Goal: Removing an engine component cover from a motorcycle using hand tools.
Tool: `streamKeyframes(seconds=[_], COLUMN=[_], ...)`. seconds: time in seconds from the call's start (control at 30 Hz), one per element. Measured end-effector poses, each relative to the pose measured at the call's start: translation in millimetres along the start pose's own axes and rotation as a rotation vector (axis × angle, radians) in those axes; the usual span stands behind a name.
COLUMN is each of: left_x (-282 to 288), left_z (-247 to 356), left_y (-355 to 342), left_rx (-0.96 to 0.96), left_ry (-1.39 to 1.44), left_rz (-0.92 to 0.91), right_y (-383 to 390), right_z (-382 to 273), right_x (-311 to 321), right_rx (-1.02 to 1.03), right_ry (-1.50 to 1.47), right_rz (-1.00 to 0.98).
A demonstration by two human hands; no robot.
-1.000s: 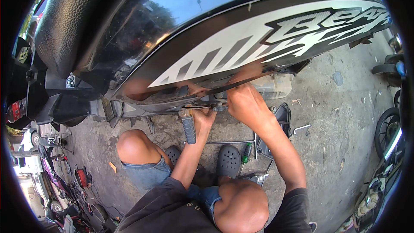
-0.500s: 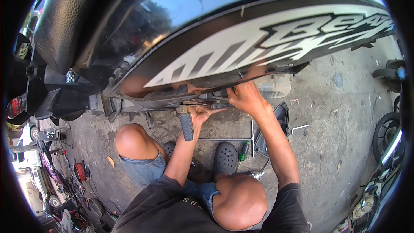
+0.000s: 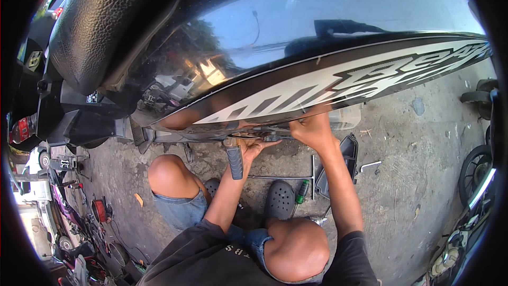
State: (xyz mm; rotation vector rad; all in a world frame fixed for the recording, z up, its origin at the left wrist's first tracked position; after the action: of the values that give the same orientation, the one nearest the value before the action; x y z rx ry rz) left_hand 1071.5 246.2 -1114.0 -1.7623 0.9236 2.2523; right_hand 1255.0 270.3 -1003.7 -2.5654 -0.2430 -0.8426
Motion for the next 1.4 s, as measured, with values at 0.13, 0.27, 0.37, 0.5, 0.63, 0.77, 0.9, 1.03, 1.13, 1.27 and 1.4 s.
streamKeyframes(seconds=[0.13,0.27,0.37,0.5,0.63,0.77,0.9,1.03,1.13,1.27,1.4], left_x=[9.2,26.8,38.2,34.5,67.4,53.4,69.5,67.1,80.9,93.1,116.6], left_z=[-5.4,-8.7,-17.1,-22.3,-17.9,-21.5,-23.5,-35.7,-17.1,-2.9,24.0], left_y=[4.3,6.3,7.3,5.0,22.2,36.3,64.3,66.8,35.5,5.8,-14.2], left_rx=[-0.129,-0.145,-0.197,-0.211,-0.222,-0.384,-0.538,-0.334,-0.593,-0.264,-0.3], left_ry=[-0.129,-0.121,-0.147,-0.107,-0.397,-1.028,-1.939,-1.913,-1.724,-0.516,-0.461], left_rz=[0.082,0.129,0.161,0.162,0.349,0.471,0.425,0.436,0.498,0.102,-0.074], right_y=[29.5,52.8,52.2,30.1,29.8,14.8,3.5,5.0,0.9,-1.3,-2.2], right_z=[-0.6,12.2,7.5,-24.7,-6.2,-11.6,-16.4,-10.1,-12.7,-15.1,-10.5], right_x=[-12.2,-18.7,-9.3,8.2,10.5,30.4,29.6,21.0,11.4,11.3,-1.9], right_rx=[-0.33,-0.317,-0.329,-0.456,-0.464,-0.284,0.003,-0.006,0.006,-0.023,0.072], right_ry=[-0.719,-1.372,-1.625,-1.643,-0.372,-0.028,0.209,0.323,0.183,0.037,-0.074], right_rz=[0.32,0.599,0.649,0.584,0.036,-0.255,-0.248,-0.275,-0.23,-0.013,0.225])
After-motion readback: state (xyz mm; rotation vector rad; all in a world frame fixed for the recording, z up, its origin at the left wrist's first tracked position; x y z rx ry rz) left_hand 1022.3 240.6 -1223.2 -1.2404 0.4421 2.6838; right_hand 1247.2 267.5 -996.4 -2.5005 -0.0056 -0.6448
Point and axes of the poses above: each hand's wrist, its own y-axis away from the middle knuckle, its own x-axis out of the back of the hand, z = x × y, the point moved 1 cm from there along -y, towards the middle knuckle, and after that the axes turned 6 degrees about -z, right-handed, at the moved point
